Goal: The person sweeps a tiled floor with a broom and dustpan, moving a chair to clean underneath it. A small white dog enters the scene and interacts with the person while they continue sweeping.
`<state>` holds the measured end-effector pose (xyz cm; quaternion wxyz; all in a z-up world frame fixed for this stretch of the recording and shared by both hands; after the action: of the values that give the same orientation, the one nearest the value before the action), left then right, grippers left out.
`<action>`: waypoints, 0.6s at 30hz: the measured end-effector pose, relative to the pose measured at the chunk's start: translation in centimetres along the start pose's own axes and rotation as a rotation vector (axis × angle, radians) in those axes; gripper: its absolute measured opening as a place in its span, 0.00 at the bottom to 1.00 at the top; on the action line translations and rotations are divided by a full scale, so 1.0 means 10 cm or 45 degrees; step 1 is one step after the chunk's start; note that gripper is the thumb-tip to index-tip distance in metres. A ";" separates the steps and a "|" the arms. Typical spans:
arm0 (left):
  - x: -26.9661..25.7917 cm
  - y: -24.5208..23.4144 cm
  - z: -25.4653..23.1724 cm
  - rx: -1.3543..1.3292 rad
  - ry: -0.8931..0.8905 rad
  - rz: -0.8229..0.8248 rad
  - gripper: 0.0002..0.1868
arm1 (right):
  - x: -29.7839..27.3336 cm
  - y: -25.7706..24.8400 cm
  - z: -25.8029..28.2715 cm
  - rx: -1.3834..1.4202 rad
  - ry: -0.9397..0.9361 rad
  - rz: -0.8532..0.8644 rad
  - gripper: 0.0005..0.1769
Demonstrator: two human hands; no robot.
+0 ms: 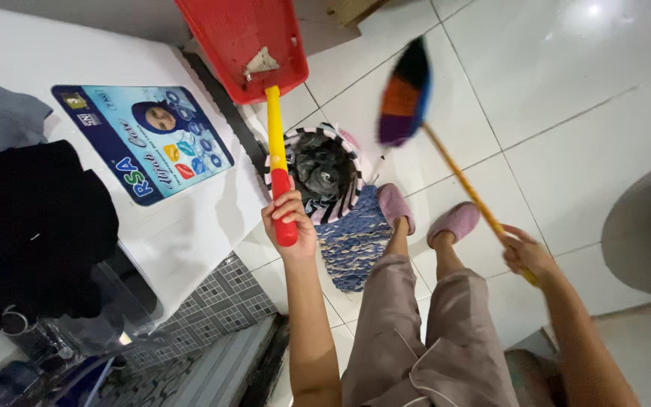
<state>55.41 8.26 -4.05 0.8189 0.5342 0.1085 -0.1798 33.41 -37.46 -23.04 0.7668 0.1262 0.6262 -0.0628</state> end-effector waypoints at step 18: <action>-0.08 -1.23 1.20 -0.134 0.037 -0.064 0.34 | 0.56 -0.31 0.38 0.402 -0.307 0.103 0.22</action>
<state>49.43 -7.03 -9.12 0.8394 0.4901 0.1432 -0.1865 37.36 -41.17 -28.12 0.8087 0.2614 0.5068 -0.1441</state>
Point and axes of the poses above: each hand's wrist, its own x-axis towards the middle knuckle, its own y-axis out of the palm, z = x × y, the point moved 7 cm from there along x, towards the middle knuckle
